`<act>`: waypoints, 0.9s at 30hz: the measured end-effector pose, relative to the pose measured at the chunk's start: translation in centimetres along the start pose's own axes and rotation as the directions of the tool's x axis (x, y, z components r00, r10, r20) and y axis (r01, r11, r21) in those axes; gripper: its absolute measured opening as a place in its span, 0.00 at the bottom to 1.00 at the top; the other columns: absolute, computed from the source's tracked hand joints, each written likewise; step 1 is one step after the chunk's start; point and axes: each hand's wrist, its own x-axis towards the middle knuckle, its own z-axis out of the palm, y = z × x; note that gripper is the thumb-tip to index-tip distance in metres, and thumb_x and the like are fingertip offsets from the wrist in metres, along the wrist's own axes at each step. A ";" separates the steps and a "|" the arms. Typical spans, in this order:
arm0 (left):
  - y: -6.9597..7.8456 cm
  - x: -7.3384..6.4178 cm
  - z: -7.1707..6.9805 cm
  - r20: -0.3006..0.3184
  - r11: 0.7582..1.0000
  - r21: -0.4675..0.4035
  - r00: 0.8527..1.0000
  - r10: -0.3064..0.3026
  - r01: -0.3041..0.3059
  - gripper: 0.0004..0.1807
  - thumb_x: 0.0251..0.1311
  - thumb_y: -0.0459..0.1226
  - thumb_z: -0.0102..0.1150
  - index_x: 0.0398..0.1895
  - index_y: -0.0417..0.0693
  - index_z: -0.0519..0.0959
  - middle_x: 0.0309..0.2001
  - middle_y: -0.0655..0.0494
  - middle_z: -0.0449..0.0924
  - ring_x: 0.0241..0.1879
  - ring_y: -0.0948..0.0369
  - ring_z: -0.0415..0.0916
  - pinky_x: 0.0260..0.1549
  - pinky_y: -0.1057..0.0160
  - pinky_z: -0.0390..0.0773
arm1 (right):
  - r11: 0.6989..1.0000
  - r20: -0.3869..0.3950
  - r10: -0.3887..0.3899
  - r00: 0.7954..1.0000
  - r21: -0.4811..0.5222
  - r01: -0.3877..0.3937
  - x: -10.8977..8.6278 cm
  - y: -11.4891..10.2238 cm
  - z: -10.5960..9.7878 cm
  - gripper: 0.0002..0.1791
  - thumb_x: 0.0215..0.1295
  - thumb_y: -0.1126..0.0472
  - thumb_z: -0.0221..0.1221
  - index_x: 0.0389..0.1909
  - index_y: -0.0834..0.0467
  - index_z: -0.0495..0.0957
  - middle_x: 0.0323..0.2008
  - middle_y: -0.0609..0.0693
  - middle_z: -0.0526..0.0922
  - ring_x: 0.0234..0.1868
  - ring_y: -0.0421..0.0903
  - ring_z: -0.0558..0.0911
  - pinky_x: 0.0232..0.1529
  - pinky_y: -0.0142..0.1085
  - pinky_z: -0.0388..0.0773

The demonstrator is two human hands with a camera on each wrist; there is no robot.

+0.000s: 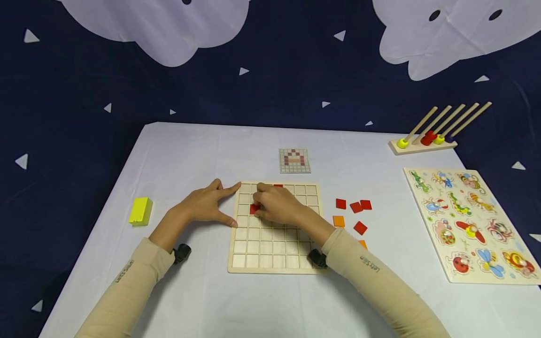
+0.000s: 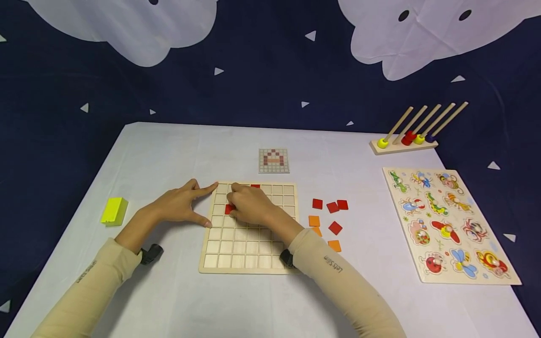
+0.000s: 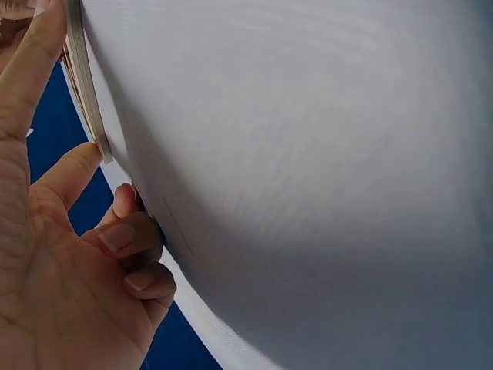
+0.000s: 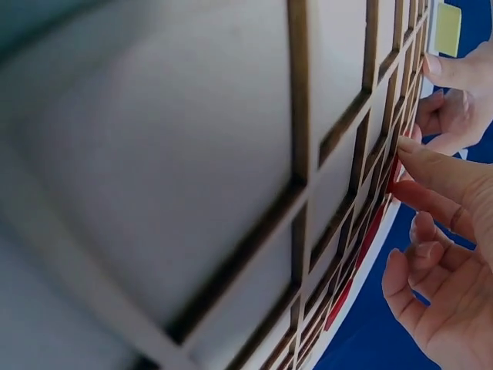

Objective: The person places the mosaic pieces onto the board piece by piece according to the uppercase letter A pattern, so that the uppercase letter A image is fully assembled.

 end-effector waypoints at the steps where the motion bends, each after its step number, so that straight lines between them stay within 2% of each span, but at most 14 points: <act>1: 0.0 0.0 0.0 0.001 1.000 -0.001 1.000 0.000 0.000 0.64 0.35 0.68 0.74 0.78 0.61 0.56 0.42 0.51 0.64 0.27 0.58 0.62 0.28 0.62 0.66 | 1.000 0.000 -0.003 1.000 -0.001 0.003 0.0 0.0 0.0 0.09 0.61 0.55 0.69 0.32 0.55 0.81 0.34 0.47 0.74 0.30 0.40 0.73 0.31 0.32 0.74; 6: 0.1 0.0 0.0 0.004 1.000 0.003 1.000 0.004 -0.004 0.64 0.36 0.68 0.73 0.78 0.61 0.56 0.42 0.50 0.65 0.27 0.58 0.62 0.28 0.62 0.65 | 1.000 0.001 0.013 1.000 -0.002 -0.013 -0.2 0.0 -0.1 0.10 0.61 0.53 0.69 0.33 0.55 0.82 0.35 0.48 0.74 0.30 0.39 0.73 0.32 0.32 0.75; 11: 0.0 0.1 0.1 0.002 1.000 0.009 1.000 0.003 -0.003 0.64 0.35 0.69 0.73 0.78 0.61 0.56 0.41 0.51 0.64 0.27 0.59 0.60 0.27 0.62 0.64 | 1.000 -0.014 0.018 1.000 0.006 -0.018 -0.8 0.4 -0.3 0.14 0.61 0.50 0.69 0.40 0.56 0.85 0.37 0.48 0.75 0.33 0.40 0.76 0.35 0.35 0.77; 17: -0.1 0.1 0.1 -0.006 1.000 0.006 1.000 0.001 -0.001 0.64 0.34 0.69 0.73 0.78 0.61 0.57 0.41 0.52 0.63 0.26 0.59 0.60 0.27 0.62 0.64 | 0.999 -0.042 0.033 0.999 0.039 -0.032 -2.4 1.4 -1.2 0.14 0.62 0.53 0.68 0.44 0.57 0.86 0.39 0.50 0.76 0.33 0.42 0.76 0.37 0.35 0.76; 21: -0.1 0.0 0.3 -0.015 1.000 0.011 1.000 0.000 0.000 0.64 0.33 0.69 0.73 0.77 0.60 0.57 0.41 0.51 0.64 0.26 0.58 0.61 0.27 0.62 0.64 | 0.993 -0.038 0.093 0.995 0.078 -0.089 -3.9 2.4 -2.2 0.15 0.61 0.54 0.69 0.45 0.58 0.86 0.39 0.51 0.76 0.32 0.42 0.74 0.35 0.35 0.74; 27: 0.0 0.1 0.5 -0.023 1.000 -0.002 1.000 0.001 -0.001 0.65 0.32 0.69 0.74 0.77 0.61 0.57 0.41 0.52 0.64 0.27 0.58 0.61 0.27 0.62 0.65 | 0.976 -0.059 0.183 0.981 0.129 -0.174 -6.4 4.5 -3.2 0.15 0.60 0.55 0.70 0.45 0.60 0.86 0.40 0.52 0.76 0.35 0.45 0.77 0.38 0.40 0.75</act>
